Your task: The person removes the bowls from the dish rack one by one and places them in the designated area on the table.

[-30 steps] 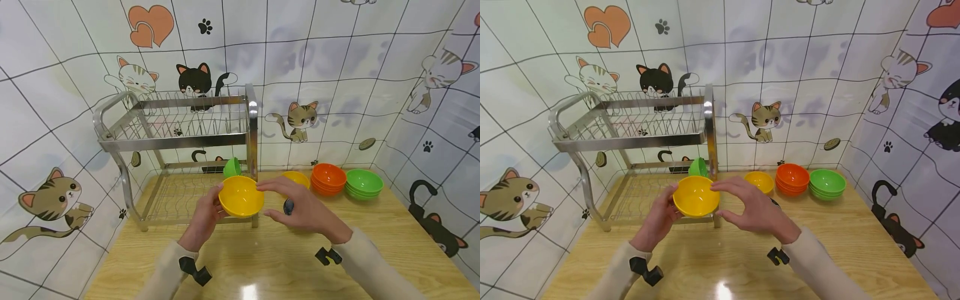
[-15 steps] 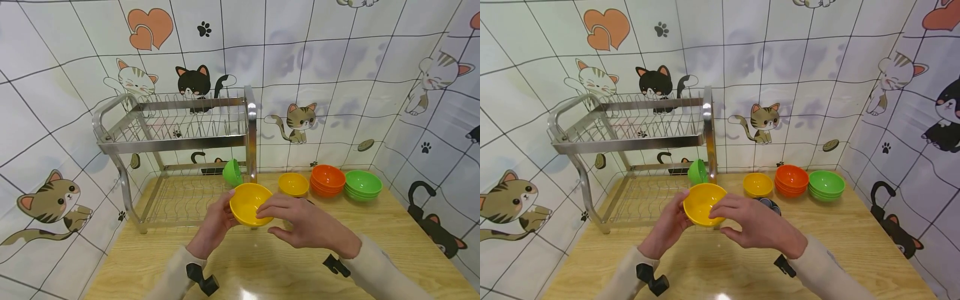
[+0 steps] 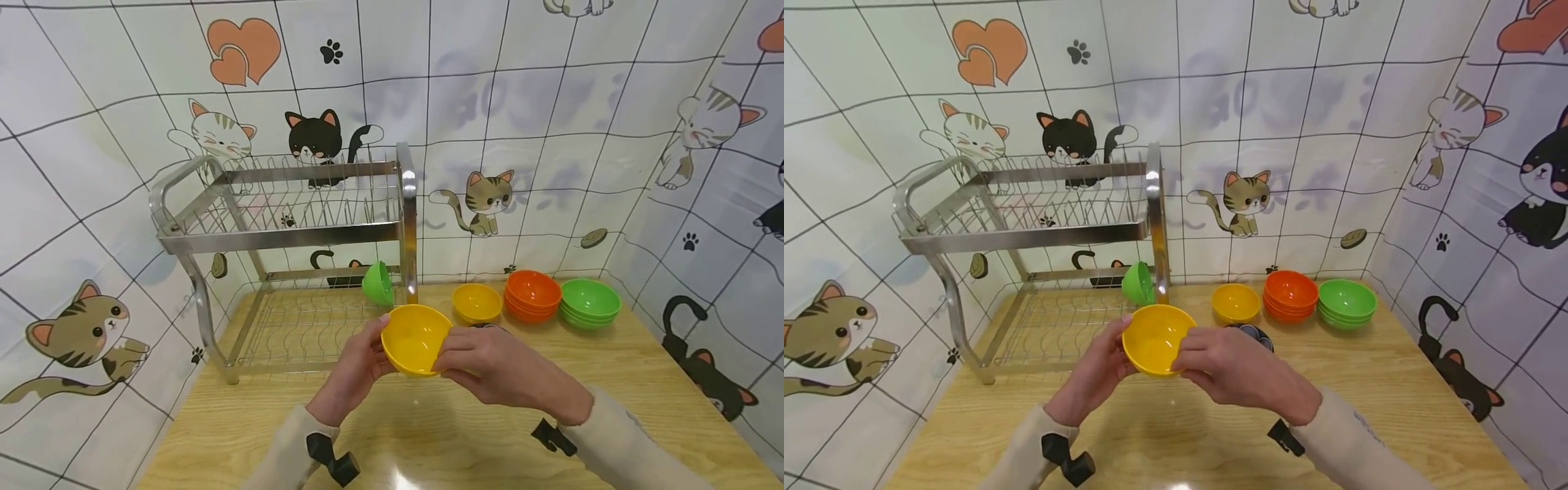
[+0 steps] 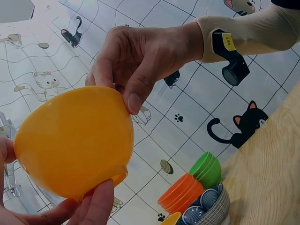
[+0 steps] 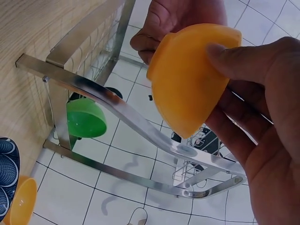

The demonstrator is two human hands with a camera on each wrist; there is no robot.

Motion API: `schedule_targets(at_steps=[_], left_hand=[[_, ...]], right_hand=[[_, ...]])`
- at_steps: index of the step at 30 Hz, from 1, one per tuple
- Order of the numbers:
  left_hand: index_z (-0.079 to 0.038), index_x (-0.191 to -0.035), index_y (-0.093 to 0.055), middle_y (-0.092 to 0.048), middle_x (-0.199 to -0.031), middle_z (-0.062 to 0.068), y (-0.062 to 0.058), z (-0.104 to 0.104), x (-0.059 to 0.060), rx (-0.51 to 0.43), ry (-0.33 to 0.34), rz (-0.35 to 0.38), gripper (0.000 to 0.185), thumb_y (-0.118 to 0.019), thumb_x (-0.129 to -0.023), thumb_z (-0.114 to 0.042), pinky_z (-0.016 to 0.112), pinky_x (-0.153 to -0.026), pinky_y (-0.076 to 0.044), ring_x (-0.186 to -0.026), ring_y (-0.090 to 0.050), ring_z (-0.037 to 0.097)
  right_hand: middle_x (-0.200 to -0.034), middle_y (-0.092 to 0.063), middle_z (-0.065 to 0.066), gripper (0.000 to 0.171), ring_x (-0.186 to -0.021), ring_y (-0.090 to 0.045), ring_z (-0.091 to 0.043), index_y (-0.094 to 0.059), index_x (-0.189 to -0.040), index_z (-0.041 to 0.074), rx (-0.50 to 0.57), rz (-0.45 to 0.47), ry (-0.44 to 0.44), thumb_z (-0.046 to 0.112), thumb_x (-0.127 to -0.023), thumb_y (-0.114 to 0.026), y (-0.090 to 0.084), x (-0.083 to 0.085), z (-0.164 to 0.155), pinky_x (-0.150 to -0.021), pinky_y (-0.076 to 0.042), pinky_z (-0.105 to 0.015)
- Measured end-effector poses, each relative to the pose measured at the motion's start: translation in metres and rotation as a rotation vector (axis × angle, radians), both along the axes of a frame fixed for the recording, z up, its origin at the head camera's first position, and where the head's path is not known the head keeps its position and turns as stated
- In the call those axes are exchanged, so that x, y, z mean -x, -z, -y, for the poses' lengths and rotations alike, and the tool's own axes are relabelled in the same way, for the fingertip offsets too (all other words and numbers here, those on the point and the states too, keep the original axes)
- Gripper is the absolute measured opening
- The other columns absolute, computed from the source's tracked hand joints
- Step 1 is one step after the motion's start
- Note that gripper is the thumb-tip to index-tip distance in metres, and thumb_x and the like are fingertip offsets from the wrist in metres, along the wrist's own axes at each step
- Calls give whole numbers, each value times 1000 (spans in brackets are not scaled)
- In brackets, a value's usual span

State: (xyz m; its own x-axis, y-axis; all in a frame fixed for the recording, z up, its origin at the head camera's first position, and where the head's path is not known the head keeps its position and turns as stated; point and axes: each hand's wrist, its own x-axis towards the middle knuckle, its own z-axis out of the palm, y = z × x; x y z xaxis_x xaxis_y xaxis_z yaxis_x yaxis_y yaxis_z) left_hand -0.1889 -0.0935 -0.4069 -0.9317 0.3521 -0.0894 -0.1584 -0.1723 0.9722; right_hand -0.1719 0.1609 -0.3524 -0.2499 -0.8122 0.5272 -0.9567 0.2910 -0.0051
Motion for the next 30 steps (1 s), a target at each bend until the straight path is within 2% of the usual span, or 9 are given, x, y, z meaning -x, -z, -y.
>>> schedule_targets(at_steps=[6,10,16,18,21,23,27,29,30], left_hand=[[-5,-146,-47,-65,-127,10,-1,0,3,-18,48,-14,70,-47,-103,-59,36,-93,-60,-106,-68,19],[-5,-144,-50,-66,-126,9,-2,-1,7,-12,43,-39,71,-45,-102,-62,39,-94,-60,-107,-69,19],[-4,-133,-62,-71,-116,6,-6,-1,11,-6,-83,-79,67,-58,-98,-60,44,-93,-61,-101,-71,19],[-3,-131,-64,-72,-116,7,-7,-2,13,11,-136,-114,61,-63,-97,-54,44,-93,-61,-102,-71,19],[-4,-133,-65,-71,-119,12,-6,-2,19,56,-211,-185,51,-66,-99,-42,42,-92,-61,-103,-71,21],[-7,-134,-65,-70,-122,14,-4,-3,23,94,-260,-228,44,-67,-100,-34,37,-89,-62,-104,-71,24],[-12,-133,-66,-69,-122,14,2,-5,35,182,-344,-333,40,-72,-97,-28,30,-88,-61,-107,-69,26],[-14,-132,-67,-69,-121,14,6,-7,42,216,-378,-388,40,-75,-95,-25,29,-91,-60,-108,-68,25],[-14,-132,-67,-70,-121,14,7,-8,45,231,-392,-413,41,-76,-94,-24,30,-92,-60,-108,-67,24]], right_hand=[[-101,-74,10,25,-93,-67,-7,-76,-104,18,21,-13,1,7,-82,-84,-2,1,-5,-86,-60,-25],[-101,-74,10,25,-93,-66,-6,-76,-103,18,27,-8,-3,7,-82,-84,-4,2,-8,-86,-60,-24],[-98,-74,11,15,-91,-65,-4,-77,-98,17,34,-14,37,10,-85,-83,-10,6,-14,-84,-59,-19],[-97,-73,10,3,-90,-64,-4,-77,-96,17,42,-23,45,18,-94,-75,-11,8,-17,-82,-58,-18],[-96,-72,10,18,-88,-62,-2,-76,-96,18,61,-22,40,28,-102,-63,-11,14,-22,-81,-57,-17],[-95,-71,10,21,-87,-61,-2,-76,-96,18,75,-15,36,29,-104,-60,-10,18,-26,-80,-56,-17],[-97,-72,10,22,-87,-63,-2,-77,-97,20,83,-6,64,32,-103,-60,-8,26,-34,-81,-58,-19],[-98,-72,10,23,-87,-64,-3,-77,-97,20,82,-6,81,34,-102,-59,-6,30,-37,-81,-60,-23],[-98,-72,10,19,-87,-65,-3,-77,-97,20,79,-4,95,32,-101,-63,-5,32,-39,-81,-60,-24]])
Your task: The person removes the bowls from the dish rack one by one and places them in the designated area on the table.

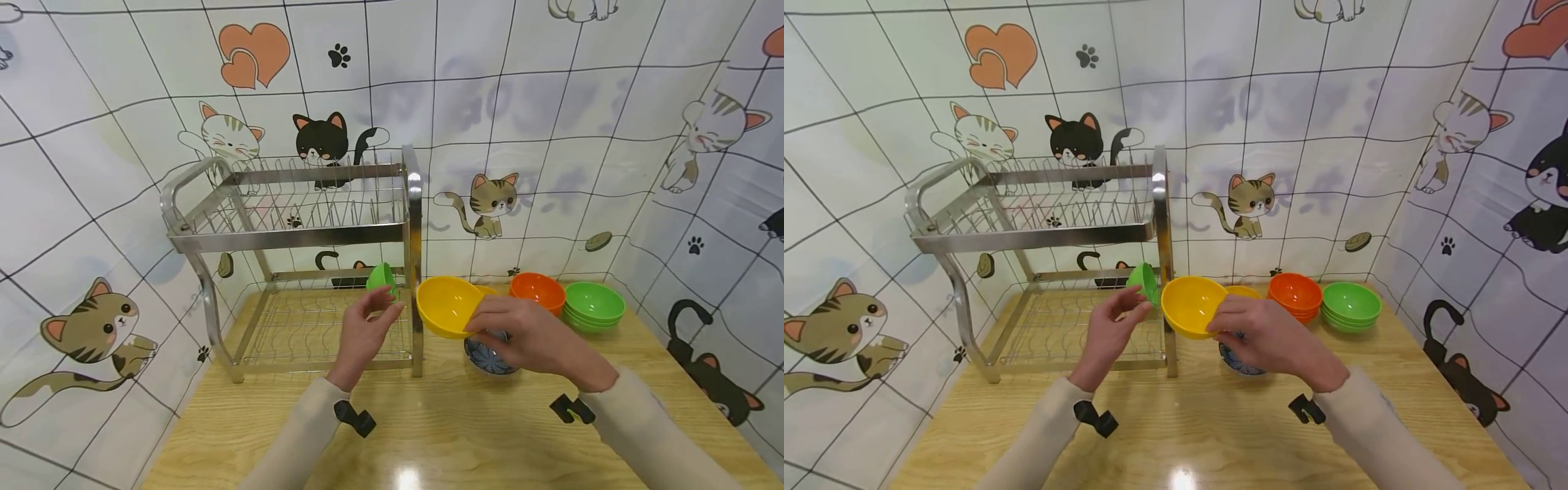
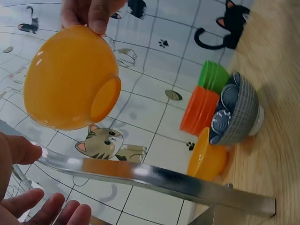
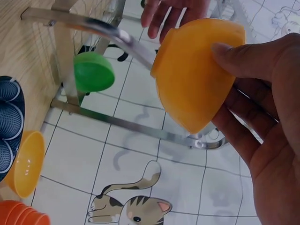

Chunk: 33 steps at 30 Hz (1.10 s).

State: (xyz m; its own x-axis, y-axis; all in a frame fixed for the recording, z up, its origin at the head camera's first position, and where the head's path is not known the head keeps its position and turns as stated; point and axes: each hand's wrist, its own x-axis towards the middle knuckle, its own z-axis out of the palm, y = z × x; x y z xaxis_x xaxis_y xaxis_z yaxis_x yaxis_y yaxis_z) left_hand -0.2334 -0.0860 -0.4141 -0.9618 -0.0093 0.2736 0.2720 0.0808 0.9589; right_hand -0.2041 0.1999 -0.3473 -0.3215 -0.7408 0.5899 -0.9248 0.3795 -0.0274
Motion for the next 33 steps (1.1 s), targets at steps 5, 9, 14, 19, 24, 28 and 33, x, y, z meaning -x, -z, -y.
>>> schedule_targets(at_steps=[5,9,14,19,24,28,33], left_hand=[[-13,-137,-63,-67,-126,17,4,-5,13,39,-10,-65,50,-79,-91,-17,41,-100,-58,-113,-67,29],[-9,-143,-57,-64,-131,20,6,-11,23,74,22,-107,58,-80,-90,-15,51,-104,-54,-118,-64,33],[-6,-144,-55,-64,-130,20,4,-19,34,86,49,-136,61,-81,-88,-11,52,-103,-55,-117,-64,34],[-5,-141,-59,-67,-126,15,0,-26,38,92,22,-121,56,-80,-89,-9,42,-97,-59,-112,-67,30],[-5,-132,-65,-70,-117,15,-4,-30,36,111,-11,-126,46,-79,-88,-4,32,-86,-62,-101,-68,26],[-5,-125,-68,-70,-111,14,-6,-32,37,137,-13,-137,38,-78,-89,-3,25,-80,-60,-96,-67,22],[-5,-122,-67,-69,-106,13,-6,-34,37,164,-10,-126,34,-77,-89,-2,20,-77,-57,-93,-64,16]], right_hand=[[-97,-72,8,20,-88,-66,-7,-77,-96,18,-19,32,78,9,-81,-86,7,10,-8,-79,-63,-32],[-97,-73,6,24,-88,-67,-9,-77,-96,15,-40,39,161,6,-76,-89,13,21,-14,-79,-63,-34],[-95,-73,1,21,-83,-68,-13,-78,-95,12,-48,19,234,5,-77,-88,23,39,-21,-74,-63,-33],[-93,-73,-2,18,-80,-67,-16,-79,-96,9,-54,41,292,6,-80,-86,35,60,-27,-72,-62,-32],[-96,-74,-2,18,-81,-66,-15,-80,-100,9,-76,89,353,7,-83,-84,47,77,-32,-73,-61,-33],[-97,-74,-2,18,-82,-65,-15,-81,-103,10,-84,133,398,9,-85,-82,56,86,-35,-75,-61,-35],[-100,-75,-4,18,-85,-67,-20,-81,-105,9,-105,169,442,11,-87,-81,67,96,-37,-79,-61,-38]])
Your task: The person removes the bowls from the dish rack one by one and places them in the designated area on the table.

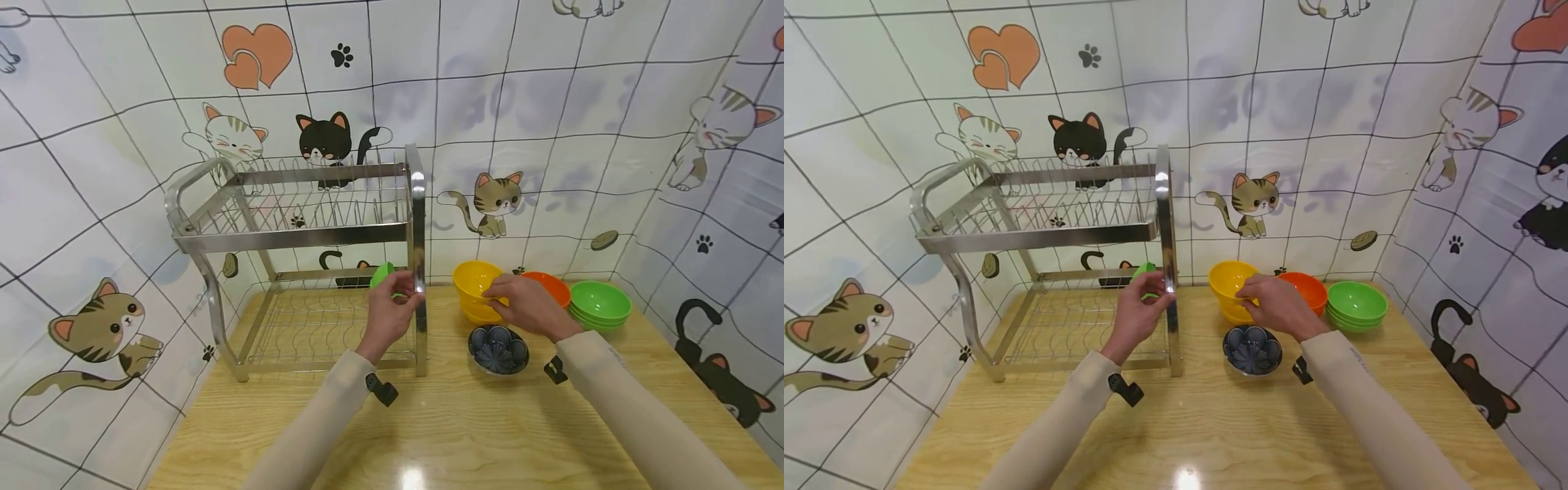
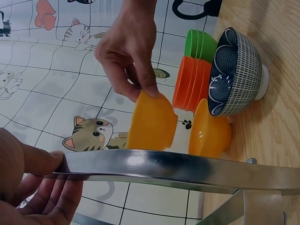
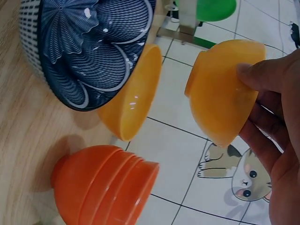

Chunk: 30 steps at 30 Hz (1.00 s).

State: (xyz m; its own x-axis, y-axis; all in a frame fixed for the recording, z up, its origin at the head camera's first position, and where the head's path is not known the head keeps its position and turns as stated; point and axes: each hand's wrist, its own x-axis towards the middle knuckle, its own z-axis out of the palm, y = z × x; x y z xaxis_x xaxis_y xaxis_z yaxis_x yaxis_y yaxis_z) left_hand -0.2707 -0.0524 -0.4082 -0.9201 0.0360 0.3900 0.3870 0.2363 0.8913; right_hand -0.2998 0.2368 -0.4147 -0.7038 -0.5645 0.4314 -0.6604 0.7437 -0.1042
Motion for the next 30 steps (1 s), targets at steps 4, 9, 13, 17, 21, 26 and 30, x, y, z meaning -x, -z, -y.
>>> schedule_targets(at_steps=[4,9,13,17,21,26,30], left_hand=[[-5,-120,-65,-68,-103,13,1,-2,1,19,18,-7,32,-76,-90,-2,20,-77,-57,-92,-63,16],[-5,-120,-64,-67,-103,13,2,-2,2,45,32,-35,31,-75,-91,-3,20,-76,-55,-92,-63,17],[-5,-120,-63,-67,-103,13,1,0,2,50,33,-41,31,-75,-91,-3,19,-75,-54,-91,-63,18],[-6,-120,-63,-67,-103,13,2,1,3,60,34,-29,30,-74,-92,-3,18,-74,-53,-91,-62,16],[-5,-119,-63,-67,-103,13,2,3,3,60,46,-21,29,-74,-92,-3,18,-74,-52,-90,-61,16],[-5,-118,-62,-66,-102,13,0,5,4,59,55,2,29,-74,-92,-3,18,-73,-52,-89,-60,14],[-6,-119,-63,-67,-103,11,0,4,4,62,55,24,29,-74,-92,-5,18,-74,-51,-89,-60,13]], right_hand=[[-99,-76,-6,20,-83,-67,-20,-81,-106,8,-33,17,32,11,-87,-81,9,6,-1,-79,-62,-38],[-95,-74,-6,19,-79,-63,-17,-81,-105,7,-71,22,49,11,-87,-80,17,12,-5,-74,-61,-37],[-93,-74,-6,19,-76,-62,-16,-82,-105,7,-80,28,54,10,-87,-79,22,15,-7,-71,-61,-37],[-97,-76,-7,19,-80,-66,-18,-82,-106,7,-87,68,75,10,-88,-78,27,18,-8,-75,-63,-38],[-102,-77,-8,20,-88,-69,-22,-81,-108,7,-94,113,94,11,-89,-77,33,21,-7,-81,-63,-41],[-103,-77,-7,20,-92,-71,-23,-81,-108,8,-100,131,94,11,-89,-77,40,25,-7,-85,-62,-43],[-105,-77,-8,19,-95,-72,-25,-81,-109,8,-111,164,77,11,-91,-76,42,26,-7,-89,-61,-45]])
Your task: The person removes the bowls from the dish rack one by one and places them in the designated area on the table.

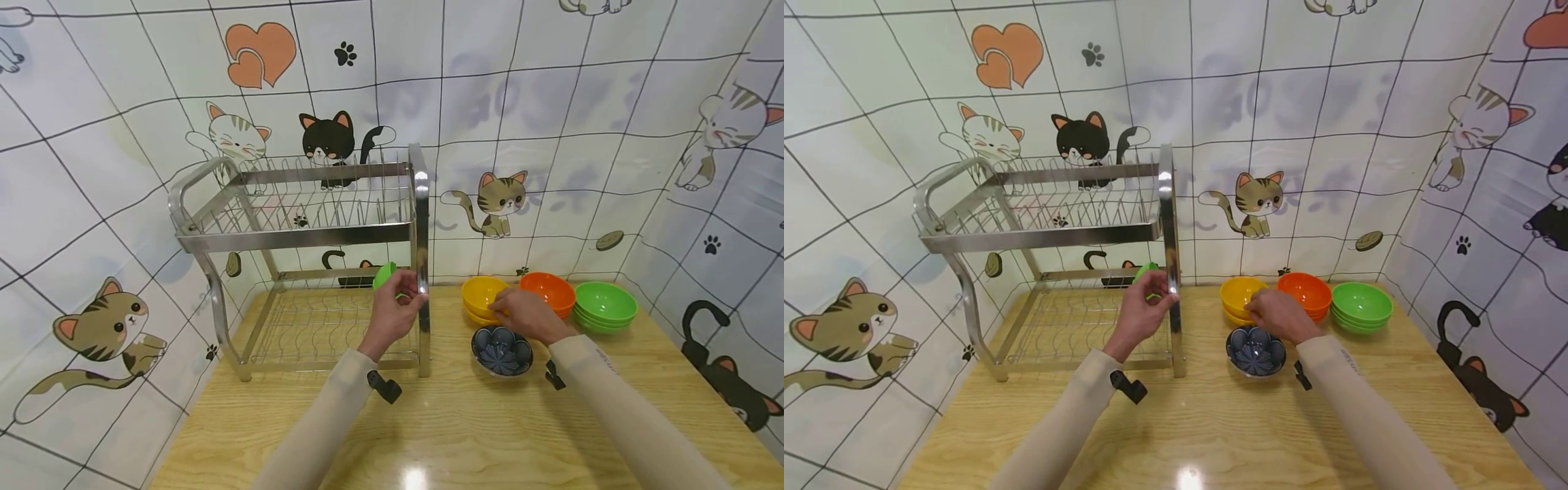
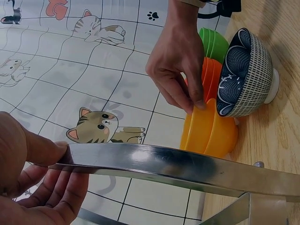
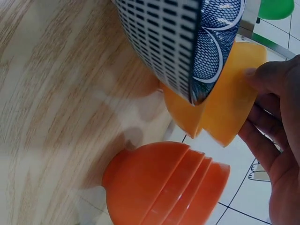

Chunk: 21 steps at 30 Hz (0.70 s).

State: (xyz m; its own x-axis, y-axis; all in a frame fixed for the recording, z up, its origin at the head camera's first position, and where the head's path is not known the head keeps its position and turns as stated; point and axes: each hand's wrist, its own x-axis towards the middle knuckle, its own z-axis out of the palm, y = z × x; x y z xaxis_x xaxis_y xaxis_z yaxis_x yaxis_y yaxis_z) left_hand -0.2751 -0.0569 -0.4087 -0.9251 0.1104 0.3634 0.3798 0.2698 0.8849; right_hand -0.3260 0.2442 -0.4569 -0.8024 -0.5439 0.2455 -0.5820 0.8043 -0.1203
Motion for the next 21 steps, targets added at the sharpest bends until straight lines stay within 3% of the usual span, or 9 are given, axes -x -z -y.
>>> schedule_targets(at_steps=[11,17,21], left_hand=[[-7,-119,-63,-66,-103,11,2,2,0,1,12,-7,27,-72,-94,-6,19,-75,-51,-90,-60,13],[-7,-120,-63,-65,-103,10,2,2,0,-4,11,1,27,-72,-94,-6,19,-75,-52,-90,-59,12],[-8,-120,-63,-65,-103,10,2,1,1,-2,15,-4,27,-72,-94,-6,19,-75,-52,-90,-60,12]], right_hand=[[-98,-76,-5,17,-87,-69,-18,-82,-106,7,-10,22,-23,9,-91,-74,7,4,-2,-85,-62,-42],[-84,-70,2,12,-72,-54,-8,-82,-98,8,-14,30,-60,7,-91,-72,12,8,-3,-73,-60,-33],[-88,-72,1,15,-74,-57,-6,-82,-102,7,-7,47,-54,7,-91,-72,12,6,-3,-76,-61,-34]])
